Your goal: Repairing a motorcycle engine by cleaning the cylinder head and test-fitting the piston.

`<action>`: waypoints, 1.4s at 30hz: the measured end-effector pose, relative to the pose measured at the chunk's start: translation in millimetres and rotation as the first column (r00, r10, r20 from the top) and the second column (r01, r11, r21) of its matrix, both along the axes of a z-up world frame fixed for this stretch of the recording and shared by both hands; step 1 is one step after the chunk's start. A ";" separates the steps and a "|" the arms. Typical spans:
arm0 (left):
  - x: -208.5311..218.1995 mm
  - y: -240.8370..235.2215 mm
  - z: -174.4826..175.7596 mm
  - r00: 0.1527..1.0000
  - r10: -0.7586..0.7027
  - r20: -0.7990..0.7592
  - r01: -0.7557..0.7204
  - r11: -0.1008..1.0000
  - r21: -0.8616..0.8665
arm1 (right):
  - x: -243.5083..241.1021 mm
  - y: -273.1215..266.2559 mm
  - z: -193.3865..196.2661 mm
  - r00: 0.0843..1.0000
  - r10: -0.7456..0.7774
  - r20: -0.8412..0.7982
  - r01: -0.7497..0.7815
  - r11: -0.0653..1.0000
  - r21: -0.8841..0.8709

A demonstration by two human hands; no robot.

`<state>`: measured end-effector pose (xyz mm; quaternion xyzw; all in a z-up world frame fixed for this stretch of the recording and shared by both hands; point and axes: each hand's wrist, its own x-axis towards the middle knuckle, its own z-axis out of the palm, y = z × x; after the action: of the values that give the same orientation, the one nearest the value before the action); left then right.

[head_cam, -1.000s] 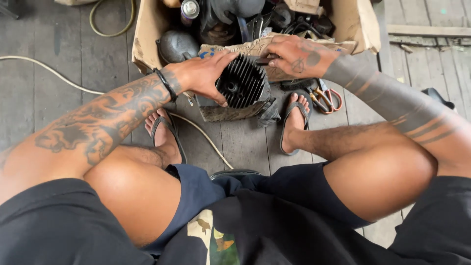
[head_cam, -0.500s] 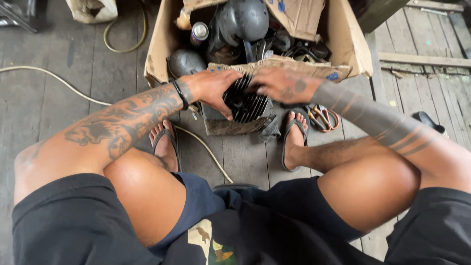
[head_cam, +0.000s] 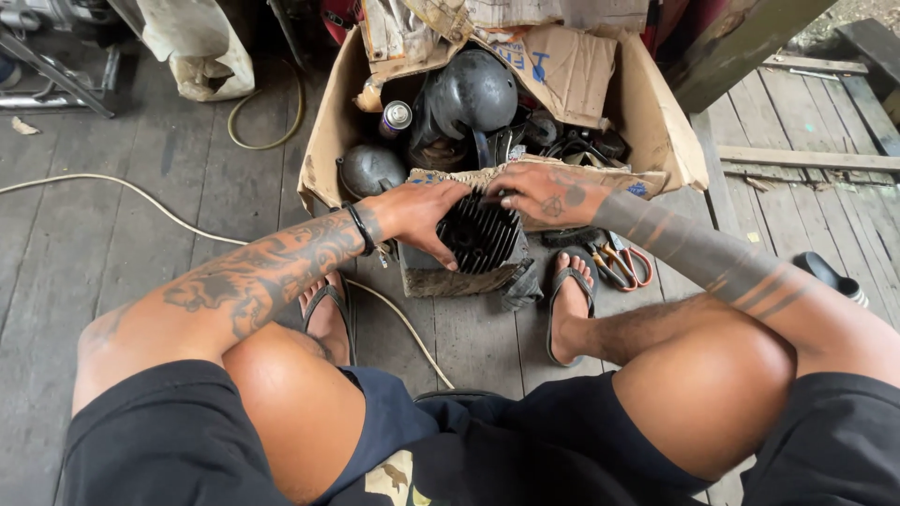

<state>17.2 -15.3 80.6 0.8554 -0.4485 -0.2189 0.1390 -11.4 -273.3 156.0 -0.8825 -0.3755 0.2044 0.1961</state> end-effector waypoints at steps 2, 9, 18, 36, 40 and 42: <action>1.0 -0.4 1.4 1.000 -0.002 0.004 0.002 1.000 0.019 | 6.8 -11.5 -10.5 0.998 -0.016 0.053 0.016 1.000 -0.007; 2.7 0.4 -6.5 1.000 0.002 0.009 -0.003 1.000 0.025 | -7.6 10.4 11.3 0.997 -0.028 -0.066 0.028 1.000 0.001; -7.6 3.0 7.7 1.000 0.003 0.014 -0.003 1.000 0.008 | -5.6 16.2 10.4 0.990 -0.065 -0.121 0.067 0.998 0.013; -2.7 1.9 -1.7 1.000 0.013 0.007 -0.013 1.000 0.010 | 4.2 -6.4 1.1 0.996 -0.075 0.053 0.078 0.995 -0.055; -3.1 3.6 -2.4 1.000 0.015 0.018 -0.015 1.000 0.005 | -8.6 12.2 6.9 0.999 -0.045 -0.028 0.044 0.999 -0.024; -1.1 2.9 -4.6 1.000 0.014 0.024 -0.014 1.000 0.006 | -3.0 8.0 -1.8 0.999 -0.034 0.026 0.034 0.999 -0.011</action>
<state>16.2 -12.4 76.0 0.8614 -0.4435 -0.2090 0.1327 -14.4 -265.3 154.2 -0.8924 -0.3618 0.1916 0.1897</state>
